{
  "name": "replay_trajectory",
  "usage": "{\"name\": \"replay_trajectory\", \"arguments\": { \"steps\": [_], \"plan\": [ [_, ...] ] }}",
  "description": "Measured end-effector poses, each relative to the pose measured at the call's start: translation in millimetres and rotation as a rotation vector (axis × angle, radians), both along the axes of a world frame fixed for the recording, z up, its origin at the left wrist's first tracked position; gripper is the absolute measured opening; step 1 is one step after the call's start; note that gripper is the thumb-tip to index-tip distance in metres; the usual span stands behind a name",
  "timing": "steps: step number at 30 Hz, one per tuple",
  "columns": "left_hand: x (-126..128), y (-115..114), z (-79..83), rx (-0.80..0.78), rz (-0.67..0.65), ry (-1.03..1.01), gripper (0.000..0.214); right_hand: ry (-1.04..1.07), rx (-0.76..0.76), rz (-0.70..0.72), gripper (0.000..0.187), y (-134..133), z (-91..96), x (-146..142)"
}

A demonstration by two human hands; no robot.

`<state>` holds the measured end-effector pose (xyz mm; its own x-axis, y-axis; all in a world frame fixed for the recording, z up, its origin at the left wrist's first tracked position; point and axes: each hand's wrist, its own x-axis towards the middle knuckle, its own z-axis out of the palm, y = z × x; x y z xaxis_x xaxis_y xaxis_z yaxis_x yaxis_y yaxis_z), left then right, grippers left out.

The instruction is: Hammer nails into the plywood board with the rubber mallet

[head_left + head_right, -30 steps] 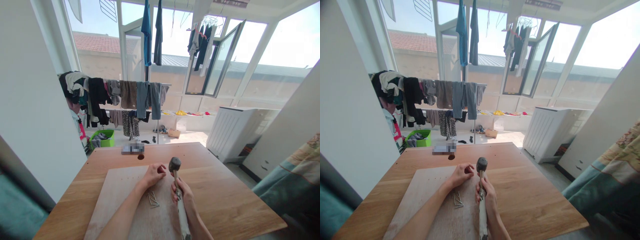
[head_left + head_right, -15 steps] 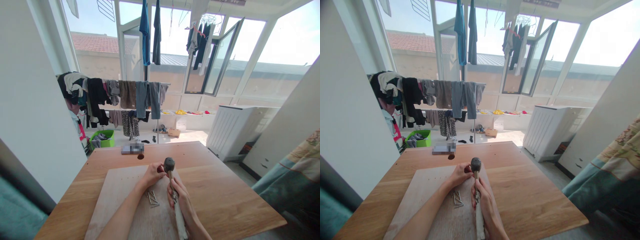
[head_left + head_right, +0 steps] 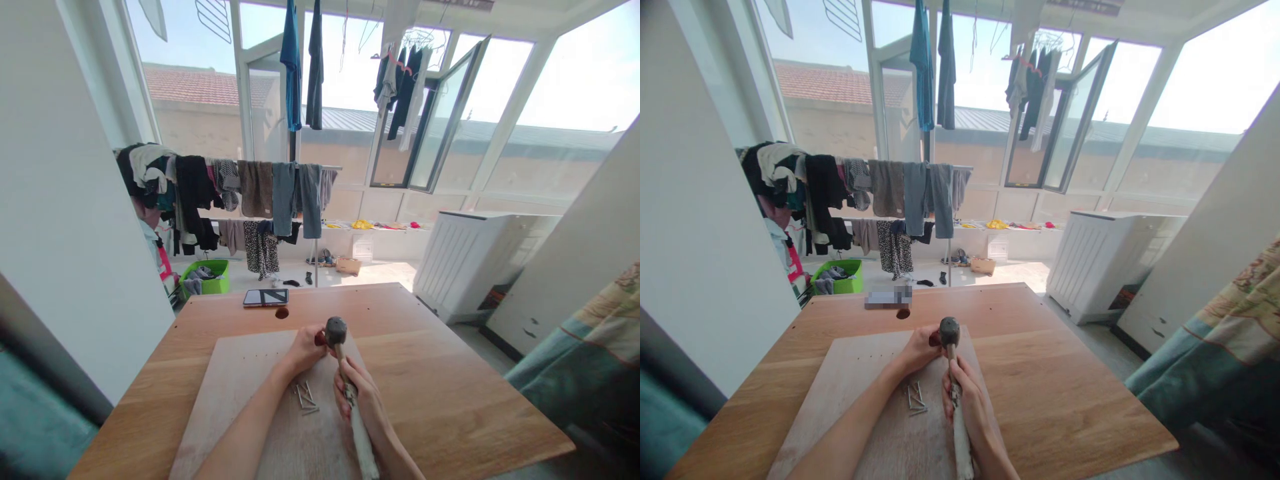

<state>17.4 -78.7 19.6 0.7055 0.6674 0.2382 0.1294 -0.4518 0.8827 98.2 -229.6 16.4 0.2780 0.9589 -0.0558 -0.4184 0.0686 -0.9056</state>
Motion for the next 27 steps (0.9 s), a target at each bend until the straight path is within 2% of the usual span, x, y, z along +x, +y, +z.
{"name": "replay_trajectory", "arguments": {
  "steps": [14, 21, 27],
  "plan": [
    [-1.0, -0.8, 2.3, 0.018, 0.015, -0.001, 0.013, -0.034, 0.005, -0.03, 0.035, -2.7, 5.2, -3.4],
    [0.1, 1.1, -3.8, -0.021, 0.002, -0.029, 0.025, 0.018, 0.075, -0.067, 0.031, -1.0, 3.4, -1.3],
    [-0.8, 2.2, -5.1, -0.016, -0.019, -0.024, 0.026, 0.028, 0.03, -0.068, 0.036, 1.6, -1.0, 1.1]
  ]
}}
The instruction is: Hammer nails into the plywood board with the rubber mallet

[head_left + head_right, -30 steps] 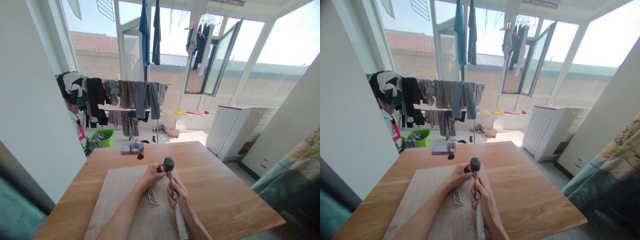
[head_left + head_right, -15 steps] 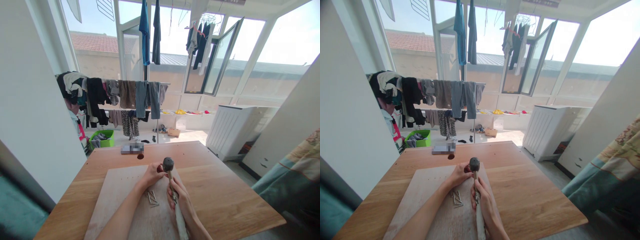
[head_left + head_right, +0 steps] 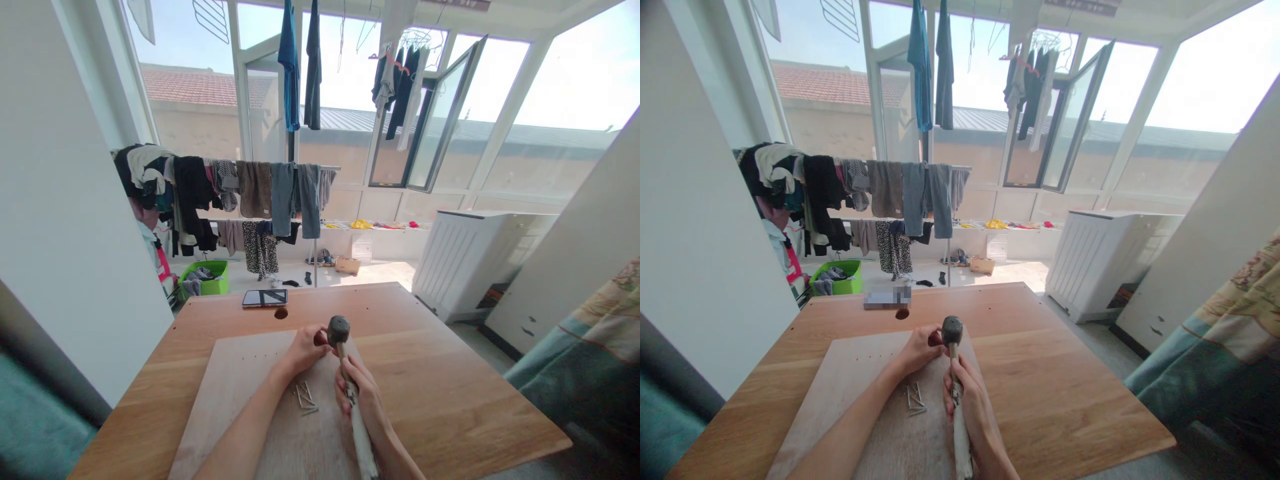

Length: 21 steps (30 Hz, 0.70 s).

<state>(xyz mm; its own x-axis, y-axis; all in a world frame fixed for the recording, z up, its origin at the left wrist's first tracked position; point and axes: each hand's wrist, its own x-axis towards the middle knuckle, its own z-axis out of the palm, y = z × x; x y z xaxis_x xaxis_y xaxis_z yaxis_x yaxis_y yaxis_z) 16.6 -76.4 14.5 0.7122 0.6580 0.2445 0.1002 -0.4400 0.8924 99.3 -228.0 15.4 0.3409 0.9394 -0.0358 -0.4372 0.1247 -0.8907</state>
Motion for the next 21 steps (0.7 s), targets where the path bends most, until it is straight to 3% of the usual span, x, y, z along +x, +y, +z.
{"name": "replay_trajectory", "arguments": {
  "steps": [5, 13, 18, 21],
  "plan": [
    [0, 1, -3.5, -0.027, -0.017, -0.015, 0.032, 0.032, -0.014, -0.065, 0.04, 0, 4.8, 0],
    [2, 5, -8.7, -0.01, -0.051, 0.03, 0.039, 0.054, -0.185, -0.075, 0.056, 7, -1.8, 14],
    [4, 2, -2.8, 0.008, -0.033, 0.049, 0.04, -0.017, -0.204, -0.078, 0.052, 9, -4.3, 18],
    [-6, 3, 7.5, 0.139, 0.032, 0.101, 0.036, -0.113, -0.225, -0.106, 0.053, 9, -3.8, 17]
  ]
}}
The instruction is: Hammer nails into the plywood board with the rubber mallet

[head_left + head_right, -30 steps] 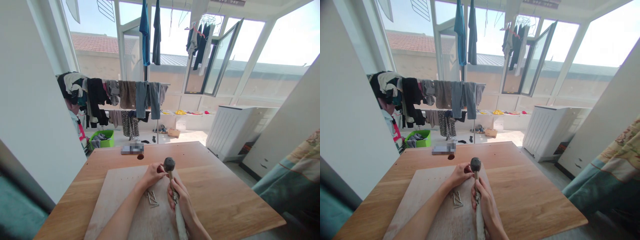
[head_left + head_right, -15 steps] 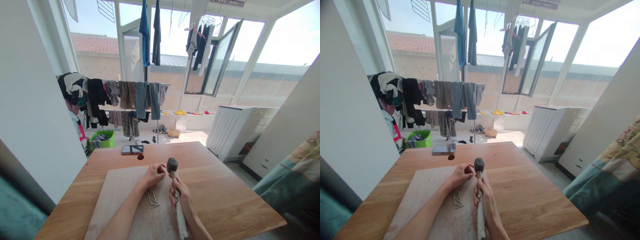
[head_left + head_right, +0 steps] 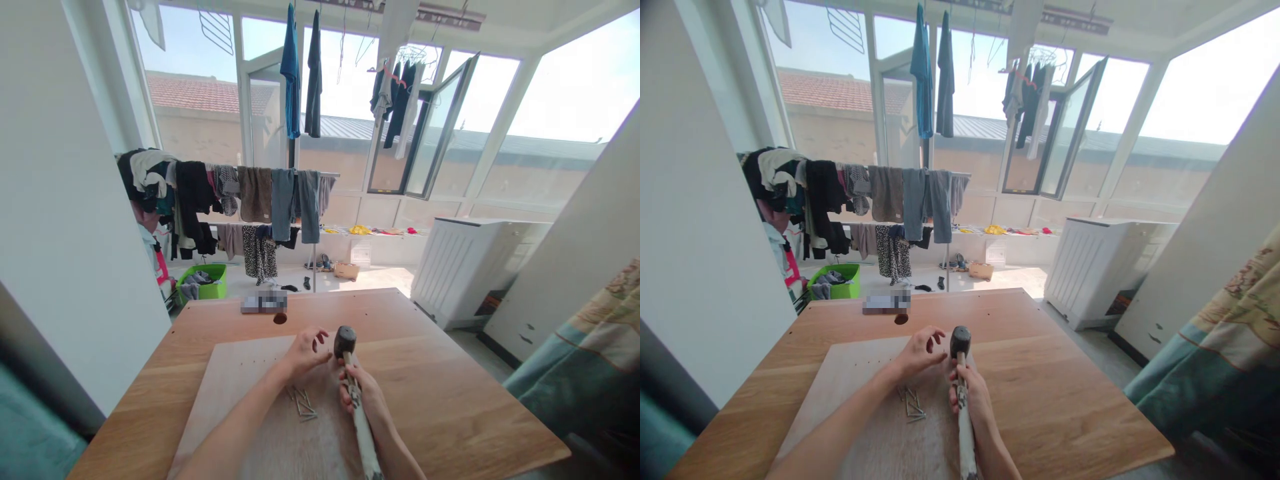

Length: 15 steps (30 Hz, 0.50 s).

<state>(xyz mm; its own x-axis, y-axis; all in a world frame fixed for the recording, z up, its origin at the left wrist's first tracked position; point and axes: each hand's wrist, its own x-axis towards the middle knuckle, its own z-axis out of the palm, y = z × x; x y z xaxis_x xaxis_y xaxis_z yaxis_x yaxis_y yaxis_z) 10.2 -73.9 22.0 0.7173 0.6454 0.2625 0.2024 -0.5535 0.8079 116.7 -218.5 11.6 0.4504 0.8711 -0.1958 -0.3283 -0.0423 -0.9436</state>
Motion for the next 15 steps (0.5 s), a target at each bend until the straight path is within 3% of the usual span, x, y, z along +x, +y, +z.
{"name": "replay_trajectory", "arguments": {
  "steps": [3, 6, 9, 12, 15],
  "plan": [
    [-24, -2, 16.5, 0.094, -0.023, 0.106, 0.02, -0.158, -0.058, -0.005, 0.046, -2, 1.4, 2],
    [-51, -7, 35.0, 0.047, -0.233, 0.311, 0.014, -0.385, -0.163, 0.046, 0.035, -6, 5.0, 10],
    [-69, -11, 48.3, 0.127, -0.368, 0.465, 0.023, -0.679, -0.266, 0.095, 0.025, -8, 10.5, 22],
    [-74, -16, 52.4, 0.225, -0.373, 0.52, 0.023, -0.966, -0.342, 0.096, 0.018, -8, 15.0, 29],
    [-73, -21, 49.7, 0.236, -0.359, 0.537, 0.016, -1.159, -0.434, 0.111, 0.023, -9, 17.2, 28]
  ]
}}
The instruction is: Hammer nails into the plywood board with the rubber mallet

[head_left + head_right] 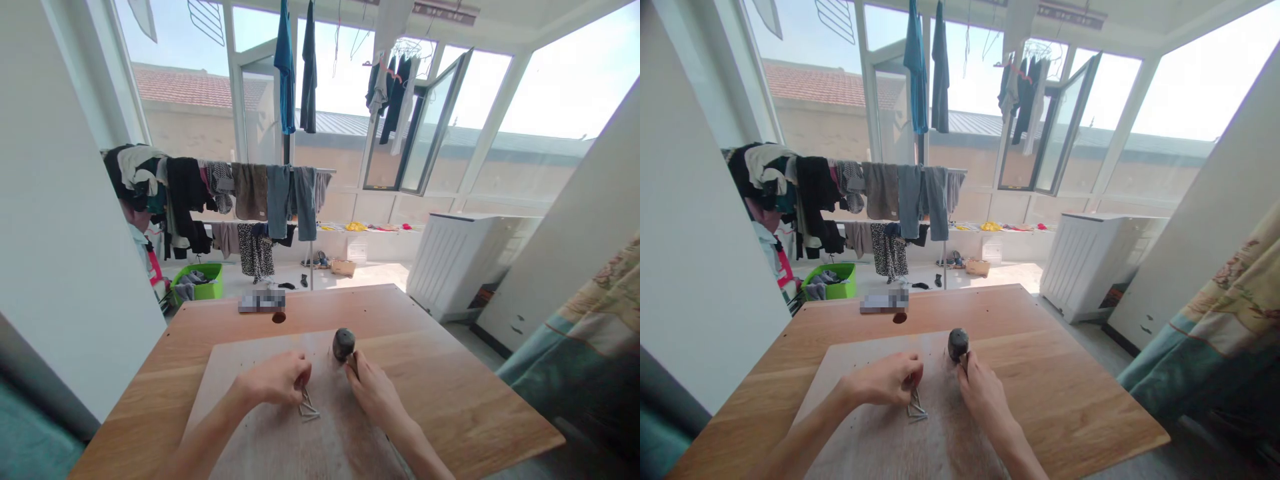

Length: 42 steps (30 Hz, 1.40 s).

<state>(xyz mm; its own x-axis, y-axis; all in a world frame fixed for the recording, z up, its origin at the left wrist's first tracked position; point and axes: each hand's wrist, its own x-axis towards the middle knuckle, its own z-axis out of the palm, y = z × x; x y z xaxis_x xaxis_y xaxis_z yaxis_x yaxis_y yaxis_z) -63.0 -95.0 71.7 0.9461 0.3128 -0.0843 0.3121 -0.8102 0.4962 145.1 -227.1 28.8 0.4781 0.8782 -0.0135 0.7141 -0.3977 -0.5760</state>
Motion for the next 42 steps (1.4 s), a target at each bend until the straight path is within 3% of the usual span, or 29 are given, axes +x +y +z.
{"name": "replay_trajectory", "arguments": {
  "steps": [6, 13, 16, 19, 24, 33, 42],
  "plan": [
    [2, 0, -7.2, -0.05, 0.009, 0.003, 0.012, -0.194, -0.111, 0.01, 0.027, -2, 7.0, -6],
    [17, 17, -2.6, -0.01, -0.044, -0.054, 0.006, -0.261, -0.111, 0.031, 0.024, -5, 15.1, -12],
    [35, 30, -7.2, -0.151, 0.073, -0.258, 0.015, -0.269, -0.114, 0.034, 0.024, -5, 15.9, -12],
    [51, 37, -23.2, -0.267, 0.259, -0.489, 0.033, -0.275, -0.125, 0.03, 0.025, -5, 16.0, -13],
    [54, 34, -48.1, -0.297, 0.347, -0.555, 0.024, -0.267, -0.135, 0.03, 0.024, -4, 18.4, -12],
    [43, 34, -49.6, -0.272, 0.293, -0.518, 0.009, -0.236, -0.119, 0.033, 0.022, -5, 18.7, -11],
    [38, 35, -52.3, -0.241, 0.271, -0.51, 0.011, -0.182, -0.078, 0.053, 0.025, -5, 9.4, -7]
  ]
}}
